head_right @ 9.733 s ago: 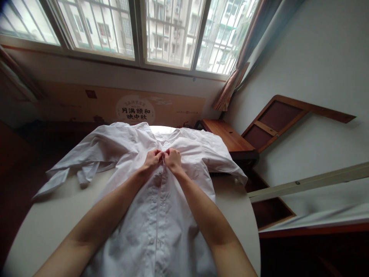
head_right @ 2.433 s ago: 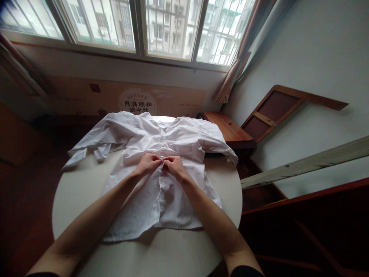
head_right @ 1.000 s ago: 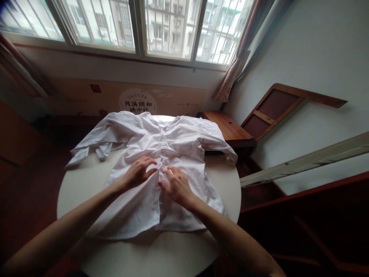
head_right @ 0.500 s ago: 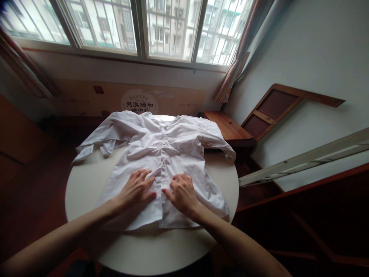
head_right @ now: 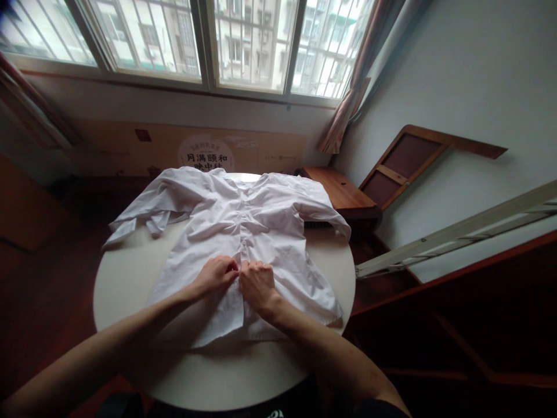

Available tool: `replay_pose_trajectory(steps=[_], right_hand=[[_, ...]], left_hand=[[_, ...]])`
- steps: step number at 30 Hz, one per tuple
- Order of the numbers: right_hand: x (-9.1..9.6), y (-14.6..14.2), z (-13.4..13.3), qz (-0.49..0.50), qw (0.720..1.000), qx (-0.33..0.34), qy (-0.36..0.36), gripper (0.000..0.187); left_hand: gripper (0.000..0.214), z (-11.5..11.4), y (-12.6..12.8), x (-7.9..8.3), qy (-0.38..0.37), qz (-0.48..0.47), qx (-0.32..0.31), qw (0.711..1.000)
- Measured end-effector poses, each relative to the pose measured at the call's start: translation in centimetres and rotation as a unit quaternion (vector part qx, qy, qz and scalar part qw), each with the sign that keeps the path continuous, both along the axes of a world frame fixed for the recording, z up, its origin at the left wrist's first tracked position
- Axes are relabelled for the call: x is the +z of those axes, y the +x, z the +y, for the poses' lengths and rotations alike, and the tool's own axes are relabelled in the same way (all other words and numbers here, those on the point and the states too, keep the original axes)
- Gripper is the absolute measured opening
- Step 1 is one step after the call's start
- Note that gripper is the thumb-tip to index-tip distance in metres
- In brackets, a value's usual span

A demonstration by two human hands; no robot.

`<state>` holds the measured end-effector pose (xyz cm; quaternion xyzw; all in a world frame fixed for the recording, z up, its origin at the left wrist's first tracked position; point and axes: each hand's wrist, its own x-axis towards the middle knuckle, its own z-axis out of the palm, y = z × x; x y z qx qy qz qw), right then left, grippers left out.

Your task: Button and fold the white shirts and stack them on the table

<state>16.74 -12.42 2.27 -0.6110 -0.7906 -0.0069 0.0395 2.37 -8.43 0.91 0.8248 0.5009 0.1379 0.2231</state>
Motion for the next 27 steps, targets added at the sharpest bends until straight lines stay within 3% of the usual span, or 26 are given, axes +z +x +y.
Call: replay_pose_trajectory(steps=[5, 8, 10, 13, 15, 18, 23, 27], right_hand=[[0.8, 2.1, 0.7, 0.065, 0.996, -0.051, -0.018, 0.013], [1.4, 3.4, 1.1, 0.216, 0.973, -0.063, -0.057, 0.020], [1.5, 3.9, 1.2, 0.377, 0.917, -0.060, -0.116, 0.024], [1.3, 3.9, 1.2, 0.563, 0.799, -0.080, -0.196, 0.018], [1.1, 3.8, 1.1, 0.605, 0.766, -0.095, -0.196, 0.015], [0.8, 3.6, 0.9, 0.586, 0.788, -0.107, -0.154, 0.014], [0.8, 2.6, 0.2, 0.418, 0.903, -0.080, -0.058, 0.010], [0.7, 1.8, -0.2, 0.318, 0.946, -0.064, -0.015, 0.012]], left_hand=[[0.010, -0.4, -0.8, 2.3, -0.006, -0.009, 0.011, 1.000], [0.012, -0.9, -1.0, 3.8, 0.015, -0.014, -0.003, 1.000], [0.012, -1.0, -0.7, 4.1, -0.005, -0.019, -0.008, 1.000], [0.012, -0.8, 0.0, 3.5, -0.062, -0.025, -0.015, 0.998], [0.013, -0.7, 0.4, 2.9, -0.070, -0.012, -0.013, 0.997], [0.015, -0.8, 0.6, 2.2, -0.039, 0.017, 0.006, 0.999], [0.015, -0.6, 0.6, 1.9, -0.037, -0.029, 0.003, 0.999], [0.017, -0.2, 0.4, 1.5, -0.093, -0.104, -0.019, 0.990]])
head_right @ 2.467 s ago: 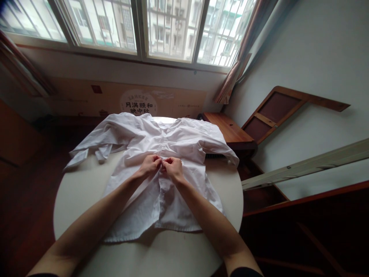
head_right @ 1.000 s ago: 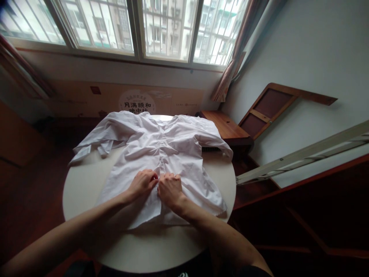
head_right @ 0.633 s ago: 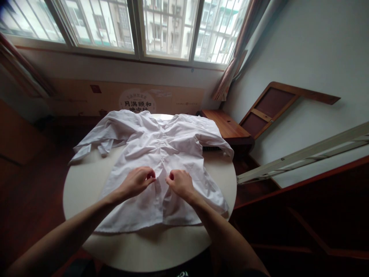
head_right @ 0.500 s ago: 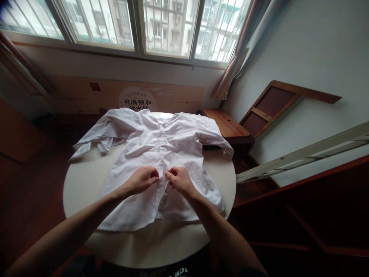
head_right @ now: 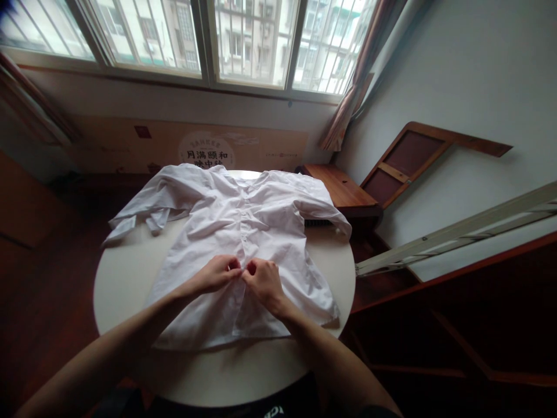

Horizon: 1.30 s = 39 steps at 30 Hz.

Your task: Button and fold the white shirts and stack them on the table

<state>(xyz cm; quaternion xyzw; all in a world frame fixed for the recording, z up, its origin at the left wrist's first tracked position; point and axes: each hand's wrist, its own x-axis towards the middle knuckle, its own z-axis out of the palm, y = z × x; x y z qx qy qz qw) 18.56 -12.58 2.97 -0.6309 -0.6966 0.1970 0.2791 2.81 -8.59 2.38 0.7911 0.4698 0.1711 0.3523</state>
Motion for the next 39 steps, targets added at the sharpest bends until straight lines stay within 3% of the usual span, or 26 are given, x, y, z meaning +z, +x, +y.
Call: replay_pose_trajectory(steps=[5, 11, 16, 18, 20, 25, 29, 32, 36, 39], right_hand=[[-0.2, -0.2, -0.2, -0.009, 1.000, 0.014, 0.004, 0.012], [-0.5, 0.0, -0.3, 0.117, 0.992, 0.030, -0.041, 0.020], [-1.7, 0.5, 0.4, 0.313, 0.936, 0.004, -0.160, 0.019], [-1.8, 0.6, 0.8, 0.348, 0.919, -0.006, -0.186, 0.014], [-1.8, 0.6, 1.0, 0.337, 0.922, -0.003, -0.189, 0.011], [-1.4, 0.4, 0.9, 0.243, 0.961, 0.006, -0.133, 0.011], [-1.9, -0.2, -0.1, 0.129, 0.991, 0.000, -0.035, 0.014], [-2.8, -0.5, -0.7, 0.043, 0.997, 0.013, 0.066, 0.017], [-4.0, -0.6, -1.2, -0.053, 0.978, 0.066, 0.190, 0.026], [-3.9, -0.7, -1.4, -0.082, 0.970, 0.086, 0.213, 0.029]], left_hand=[[0.018, -0.1, 0.0, 0.0, -0.038, -0.054, 0.013, 0.998], [0.017, -0.4, 0.2, -0.2, -0.036, -0.059, 0.057, 0.996], [0.019, -0.4, 0.2, -0.7, -0.048, -0.088, 0.073, 0.992], [0.020, -0.3, 0.1, -0.8, -0.078, -0.105, 0.074, 0.989], [0.020, -0.3, 0.0, -1.0, -0.111, -0.120, 0.076, 0.984], [0.021, -0.4, -0.2, -2.1, -0.191, -0.183, 0.081, 0.961], [0.032, -0.7, -0.1, -2.3, -0.304, -0.293, 0.095, 0.902], [0.041, -1.0, 0.0, -2.1, -0.362, -0.328, 0.107, 0.866], [0.038, -1.0, 0.4, -2.6, -0.333, -0.316, 0.137, 0.878], [0.032, -1.0, 0.6, -3.1, -0.288, -0.305, 0.143, 0.896]])
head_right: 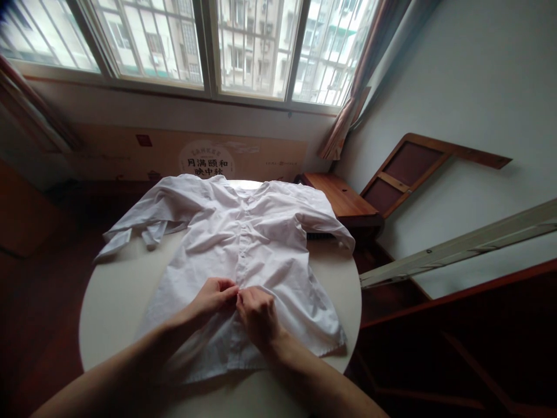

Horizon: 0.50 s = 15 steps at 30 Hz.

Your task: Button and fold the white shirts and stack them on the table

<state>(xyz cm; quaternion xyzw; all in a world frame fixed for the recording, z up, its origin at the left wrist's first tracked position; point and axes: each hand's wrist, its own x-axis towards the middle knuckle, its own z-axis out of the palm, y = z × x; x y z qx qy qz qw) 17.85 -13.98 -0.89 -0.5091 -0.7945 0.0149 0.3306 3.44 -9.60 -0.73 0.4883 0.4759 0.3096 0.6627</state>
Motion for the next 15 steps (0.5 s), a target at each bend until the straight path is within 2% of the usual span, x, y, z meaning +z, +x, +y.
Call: replay_pose_trajectory(steps=[3, 5, 6, 8, 10, 11, 12, 13, 14, 15], right_hand=[[1.0, -0.1, 0.0, 0.036, 0.998, -0.018, -0.056, 0.024], [1.7, -0.1, 0.2, 0.110, 0.983, -0.046, -0.138, 0.020], [1.9, 0.0, 0.5, 0.160, 0.967, -0.055, -0.191, 0.018], [2.1, 0.3, 1.0, 0.271, 0.907, -0.050, -0.319, 0.017], [1.8, 0.7, 1.6, 0.361, 0.825, -0.029, -0.435, 0.019], [1.7, 0.9, 1.8, 0.385, 0.791, -0.019, -0.475, 0.021], [1.6, 1.2, 1.9, 0.390, 0.773, -0.013, -0.500, 0.022], [1.5, 1.5, 1.9, 0.377, 0.778, -0.012, -0.503, 0.024], [1.6, 1.9, 1.8, 0.345, 0.807, -0.013, -0.480, 0.025], [1.8, 2.4, 1.5, 0.296, 0.852, -0.013, -0.431, 0.027]], left_hand=[[0.027, -0.2, 0.0, 0.3, 0.078, 0.048, 0.000, 0.996], [0.024, -0.5, -0.1, 0.9, 0.149, 0.104, -0.013, 0.983], [0.023, -0.6, -0.2, 1.1, 0.189, 0.138, -0.020, 0.972], [0.020, -0.8, -0.2, 1.6, 0.267, 0.208, -0.038, 0.940], [0.018, -0.9, -0.2, 1.8, 0.326, 0.271, -0.065, 0.903], [0.019, -0.9, -0.2, 1.9, 0.343, 0.302, -0.084, 0.886], [0.020, -1.0, -0.2, 2.0, 0.354, 0.337, -0.104, 0.866], [0.020, -1.1, -0.3, 2.2, 0.363, 0.376, -0.118, 0.844], [0.020, -1.2, -0.5, 2.3, 0.376, 0.415, -0.126, 0.819], [0.020, -1.5, -0.9, 2.5, 0.394, 0.448, -0.130, 0.792]])
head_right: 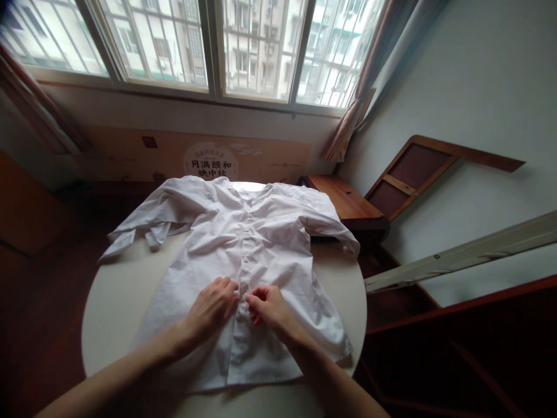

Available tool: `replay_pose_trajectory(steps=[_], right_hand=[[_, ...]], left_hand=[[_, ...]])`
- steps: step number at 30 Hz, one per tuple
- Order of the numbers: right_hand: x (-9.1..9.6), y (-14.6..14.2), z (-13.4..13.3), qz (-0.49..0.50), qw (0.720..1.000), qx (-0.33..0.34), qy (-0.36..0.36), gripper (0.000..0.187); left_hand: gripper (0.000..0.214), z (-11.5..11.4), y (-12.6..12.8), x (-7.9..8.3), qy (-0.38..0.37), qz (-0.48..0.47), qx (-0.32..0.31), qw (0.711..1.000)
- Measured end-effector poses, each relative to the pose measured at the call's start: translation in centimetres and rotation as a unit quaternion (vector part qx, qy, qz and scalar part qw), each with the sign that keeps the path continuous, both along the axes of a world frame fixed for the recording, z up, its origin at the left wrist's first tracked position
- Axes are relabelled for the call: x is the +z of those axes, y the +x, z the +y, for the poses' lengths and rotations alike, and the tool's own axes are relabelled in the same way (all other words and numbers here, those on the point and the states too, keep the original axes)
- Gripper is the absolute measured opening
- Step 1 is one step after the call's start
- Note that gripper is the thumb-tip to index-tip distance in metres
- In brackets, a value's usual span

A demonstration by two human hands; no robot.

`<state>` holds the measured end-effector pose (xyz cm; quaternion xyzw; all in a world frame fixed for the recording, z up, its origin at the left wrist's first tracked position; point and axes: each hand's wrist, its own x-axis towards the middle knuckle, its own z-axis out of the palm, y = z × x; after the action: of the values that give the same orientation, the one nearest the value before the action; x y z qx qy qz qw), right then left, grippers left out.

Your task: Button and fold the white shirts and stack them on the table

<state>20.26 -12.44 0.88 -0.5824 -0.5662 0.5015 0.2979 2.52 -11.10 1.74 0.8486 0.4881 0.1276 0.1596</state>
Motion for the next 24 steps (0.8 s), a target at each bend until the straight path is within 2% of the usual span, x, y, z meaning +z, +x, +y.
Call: replay_pose_trajectory(steps=[1, 2, 4, 6, 8, 10, 12, 14, 15, 17, 19, 20, 22, 24], right_hand=[[0.2, 0.6, -0.4, -0.070, 0.994, 0.010, 0.080, 0.028], [0.4, 1.4, -0.9, -0.147, 0.975, 0.026, 0.166, 0.031], [0.5, 3.1, -2.2, -0.286, 0.908, 0.084, 0.294, 0.044], [-0.2, 4.8, -3.7, -0.378, 0.849, 0.159, 0.332, 0.062], [-1.7, 6.1, -5.3, -0.428, 0.813, 0.203, 0.339, 0.074], [-3.3, 6.8, -6.7, -0.448, 0.789, 0.206, 0.366, 0.080], [-4.1, 7.1, -7.7, -0.448, 0.777, 0.197, 0.397, 0.075], [-3.3, 7.2, -7.7, -0.424, 0.787, 0.211, 0.396, 0.061], [-2.3, 7.2, -7.1, -0.403, 0.805, 0.224, 0.374, 0.056], [1.0, 7.7, -4.4, -0.353, 0.853, 0.240, 0.300, 0.048], [4.8, 8.7, 0.4, -0.325, 0.897, 0.187, 0.235, 0.043], [6.5, 9.6, 3.5, -0.326, 0.905, 0.127, 0.241, 0.043], [8.9, 11.7, 10.4, -0.348, 0.892, -0.032, 0.287, 0.049], [9.7, 13.9, 16.8, -0.370, 0.873, -0.146, 0.281, 0.051]], left_hand=[[0.025, -0.4, -0.6, 0.1, 0.027, 0.030, -0.011, 0.999], [0.037, -0.8, -1.3, 0.2, 0.049, 0.051, -0.033, 0.997], [0.063, -2.0, -3.0, 0.0, 0.058, 0.078, -0.100, 0.990], [0.076, -3.3, -4.6, -0.6, 0.035, 0.100, -0.152, 0.983], [0.079, -4.6, -5.7, -1.4, 0.012, 0.112, -0.167, 0.980], [0.074, -5.7, -6.0, -2.3, -0.003, 0.116, -0.171, 0.978], [0.059, -6.3, -5.9, -2.8, -0.025, 0.121, -0.170, 0.978], [0.047, -5.9, -5.6, -2.3, -0.060, 0.113, -0.176, 0.976], [0.045, -5.1, -5.6, -1.6, -0.081, 0.097, -0.182, 0.975], [0.045, -2.3, -5.7, 0.7, -0.125, 0.044, -0.192, 0.972], [0.050, 2.6, -6.3, 3.6, -0.137, -0.007, -0.160, 0.978], [0.049, 5.7, -6.8, 5.0, -0.101, -0.014, -0.108, 0.989], [0.050, 12.5, -8.4, 7.3, 0.037, -0.017, 0.055, 0.998], [0.052, 19.1, -10.8, 8.5, 0.146, -0.031, 0.206, 0.967]])
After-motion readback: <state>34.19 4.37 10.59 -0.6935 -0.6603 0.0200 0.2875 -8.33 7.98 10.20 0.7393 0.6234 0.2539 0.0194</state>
